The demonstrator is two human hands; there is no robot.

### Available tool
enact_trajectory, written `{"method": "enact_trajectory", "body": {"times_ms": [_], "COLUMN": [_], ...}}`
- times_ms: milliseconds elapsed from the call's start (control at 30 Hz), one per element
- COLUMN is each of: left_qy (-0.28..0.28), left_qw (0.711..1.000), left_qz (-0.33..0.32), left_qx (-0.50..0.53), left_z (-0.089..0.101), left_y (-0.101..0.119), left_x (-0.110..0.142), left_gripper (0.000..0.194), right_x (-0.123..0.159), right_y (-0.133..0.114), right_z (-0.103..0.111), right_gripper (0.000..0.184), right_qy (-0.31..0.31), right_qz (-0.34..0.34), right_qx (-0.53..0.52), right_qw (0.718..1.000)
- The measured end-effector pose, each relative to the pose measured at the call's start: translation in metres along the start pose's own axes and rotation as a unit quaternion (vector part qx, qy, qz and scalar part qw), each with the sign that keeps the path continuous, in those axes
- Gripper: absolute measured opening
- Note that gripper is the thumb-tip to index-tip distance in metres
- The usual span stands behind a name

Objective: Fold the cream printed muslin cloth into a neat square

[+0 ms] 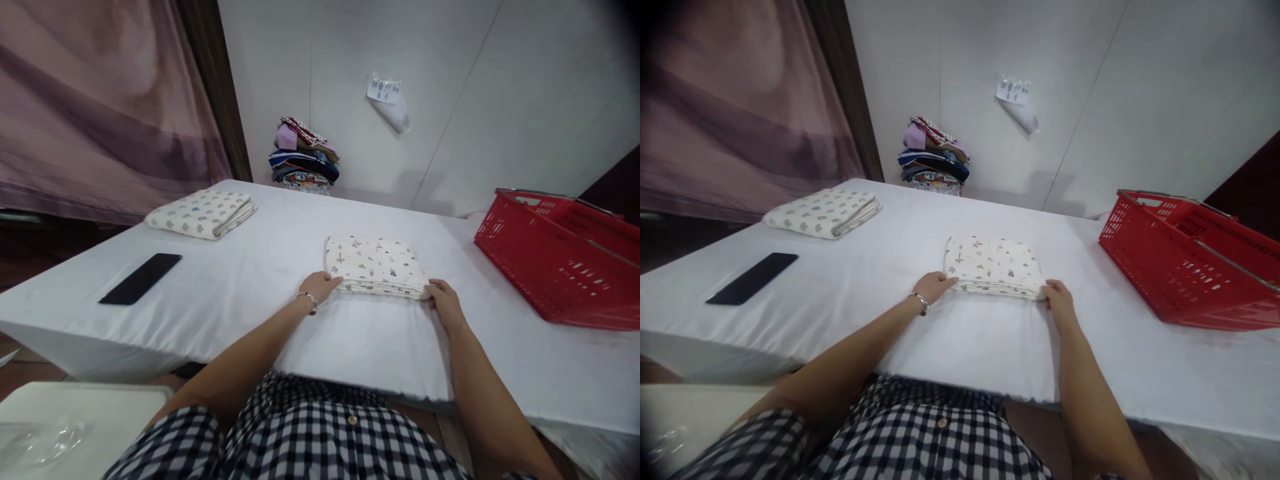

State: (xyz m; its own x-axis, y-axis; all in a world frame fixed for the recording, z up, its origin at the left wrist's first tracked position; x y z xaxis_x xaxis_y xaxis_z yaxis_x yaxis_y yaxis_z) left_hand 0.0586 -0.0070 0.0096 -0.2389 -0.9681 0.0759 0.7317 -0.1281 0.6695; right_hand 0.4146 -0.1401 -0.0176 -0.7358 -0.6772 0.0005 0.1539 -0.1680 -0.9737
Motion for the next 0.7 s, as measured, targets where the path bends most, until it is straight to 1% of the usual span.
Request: {"method": "enact_trajectory", "body": {"times_ms": [133,200,300,367,467,533,600,633,700], "left_qy": [0.007,0.009,-0.003,-0.005,0.036,0.049,0.037,0.028,0.021], "left_qw": [1.0,1.0,1.0,1.0,0.999,0.996,0.993,0.991,0.989], "left_qz": [0.009,0.009,0.005,-0.003,-0.037,-0.072,-0.107,-0.119,-0.131], "left_qx": [0.022,0.009,-0.028,-0.03,-0.018,-0.026,-0.046,-0.054,-0.061], "left_z": [0.001,0.004,0.006,0.008,0.014,0.015,0.01,0.008,0.005], "left_y": [-0.001,-0.002,-0.004,-0.004,-0.003,-0.001,0.002,0.004,0.006], "left_x": [-0.004,-0.004,-0.001,0.003,0.011,0.015,0.017,0.017,0.014], "left_gripper": [0.028,0.027,0.027,0.027,0.035,0.05,0.062,0.064,0.058], "right_x": [0.004,0.006,0.007,0.007,0.006,0.006,0.007,0.007,0.009], "right_y": [-0.004,-0.006,-0.007,-0.007,-0.005,-0.004,-0.005,-0.006,-0.007], "right_z": [-0.001,-0.003,-0.003,-0.004,-0.004,-0.003,-0.002,-0.002,-0.002], "right_gripper": [0.036,0.035,0.034,0.034,0.034,0.034,0.034,0.033,0.032], "right_qy": [0.005,0.005,0.006,0.002,-0.004,-0.001,0.003,0.003,0.002], "right_qz": [0.0,0.001,0.004,0.007,0.013,0.016,0.018,0.02,0.023], "right_qx": [-0.016,-0.019,-0.014,-0.013,-0.019,-0.017,-0.01,-0.006,-0.006], "right_qw": [1.0,1.0,1.0,1.0,1.0,1.0,1.0,1.0,1.0]}}
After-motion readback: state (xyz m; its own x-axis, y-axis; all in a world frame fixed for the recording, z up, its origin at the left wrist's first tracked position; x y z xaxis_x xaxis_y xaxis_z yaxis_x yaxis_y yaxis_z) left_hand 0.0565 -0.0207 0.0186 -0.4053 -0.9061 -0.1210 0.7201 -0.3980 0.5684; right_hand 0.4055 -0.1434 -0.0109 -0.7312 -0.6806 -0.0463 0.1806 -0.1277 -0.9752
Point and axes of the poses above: each hand's wrist, its own x-axis away from the middle knuckle, its own z-axis out of the back of the hand, y = z × x, the point moved 8 cm from there along -x, towards the middle knuckle, and after that the axes turned 4 degrees about y, right-handed, at the moved point
